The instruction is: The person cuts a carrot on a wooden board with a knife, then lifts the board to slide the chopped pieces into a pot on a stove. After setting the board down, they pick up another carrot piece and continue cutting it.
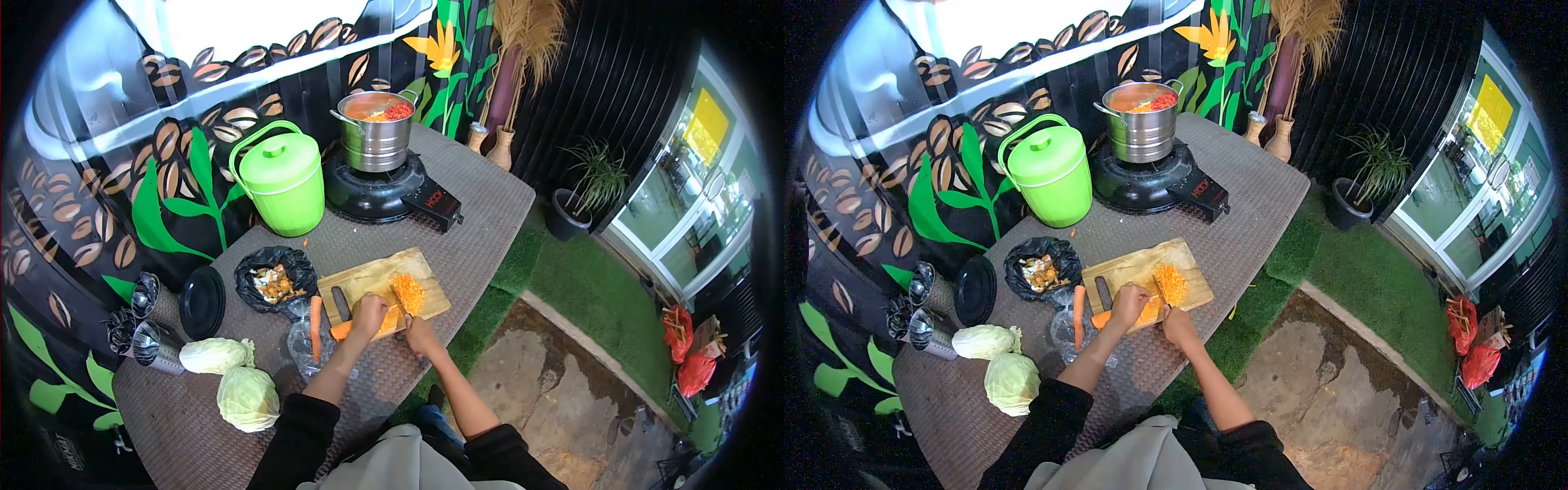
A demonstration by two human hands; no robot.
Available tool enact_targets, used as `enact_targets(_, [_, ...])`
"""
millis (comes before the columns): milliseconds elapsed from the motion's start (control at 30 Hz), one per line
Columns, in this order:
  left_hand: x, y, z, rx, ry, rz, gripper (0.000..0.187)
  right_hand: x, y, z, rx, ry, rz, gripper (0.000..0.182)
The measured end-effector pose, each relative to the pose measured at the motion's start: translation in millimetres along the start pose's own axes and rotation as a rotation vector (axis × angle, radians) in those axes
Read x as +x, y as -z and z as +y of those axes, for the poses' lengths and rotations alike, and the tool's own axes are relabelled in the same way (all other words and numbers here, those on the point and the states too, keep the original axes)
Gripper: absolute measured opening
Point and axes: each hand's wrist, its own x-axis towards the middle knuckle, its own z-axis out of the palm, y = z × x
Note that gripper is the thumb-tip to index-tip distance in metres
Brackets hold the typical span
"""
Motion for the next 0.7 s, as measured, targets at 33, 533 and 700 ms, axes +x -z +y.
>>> enact_targets(33, [-0.5,-1.6,-1.8,0.013,-0.01,0.009,0.008,-8.9,1.4,-4.9,0.022,-0.039,-0.01,0.051])
enact_targets(533, [-2.3,1.6,0.4,0.061,-0.121,0.048,0.01,-16.3,-30.5,-11.8,-0.031,-0.018,0.245,0.055])
enact_targets(700, [-0.7,0.4,-1.0,0.002,-0.07,0.054,0.01,16.8,-25.6,7.9,-0.086,0.081,0.276,0.055])
